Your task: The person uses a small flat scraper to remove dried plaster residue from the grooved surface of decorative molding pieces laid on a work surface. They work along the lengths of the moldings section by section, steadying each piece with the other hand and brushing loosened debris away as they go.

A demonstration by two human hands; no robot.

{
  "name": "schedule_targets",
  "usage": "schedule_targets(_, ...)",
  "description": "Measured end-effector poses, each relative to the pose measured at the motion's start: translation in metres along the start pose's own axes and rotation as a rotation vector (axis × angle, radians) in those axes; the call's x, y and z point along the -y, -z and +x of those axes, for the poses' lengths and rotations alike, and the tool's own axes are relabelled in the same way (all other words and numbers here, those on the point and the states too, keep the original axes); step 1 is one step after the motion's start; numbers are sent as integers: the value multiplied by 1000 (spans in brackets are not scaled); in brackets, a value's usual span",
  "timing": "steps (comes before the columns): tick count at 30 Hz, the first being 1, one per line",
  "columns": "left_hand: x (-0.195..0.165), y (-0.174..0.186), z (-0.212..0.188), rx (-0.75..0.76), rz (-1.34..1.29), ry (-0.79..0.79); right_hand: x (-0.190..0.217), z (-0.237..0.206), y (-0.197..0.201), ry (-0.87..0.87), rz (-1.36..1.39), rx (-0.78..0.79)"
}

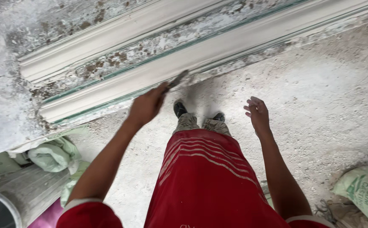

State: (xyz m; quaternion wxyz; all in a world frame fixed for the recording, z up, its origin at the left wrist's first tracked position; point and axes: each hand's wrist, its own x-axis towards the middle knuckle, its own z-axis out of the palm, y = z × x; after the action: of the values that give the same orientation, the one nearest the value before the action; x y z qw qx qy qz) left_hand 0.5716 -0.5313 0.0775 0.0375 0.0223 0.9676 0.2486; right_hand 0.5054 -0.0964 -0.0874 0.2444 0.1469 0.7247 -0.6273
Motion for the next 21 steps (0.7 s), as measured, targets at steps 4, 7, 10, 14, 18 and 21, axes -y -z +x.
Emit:
schedule_targets(4,43,50,-25,109,141,65,27,17,-58,115,-78,62)
schedule_targets(7,70,75,-29,193,206,19,52,28,-100,179,-209,86)
schedule_targets(10,97,87,-30,311,232,25,67,37,-132,194,-298,90)
schedule_targets(14,112,69,-15,406,202,-15,70,43,-156,202,-347,27)
schedule_targets(18,94,33,19,323,116,-200,63,48,-172,177,-353,-60)
schedule_targets(21,84,35,31,284,209,-264,56,48,-177,172,-396,-117)
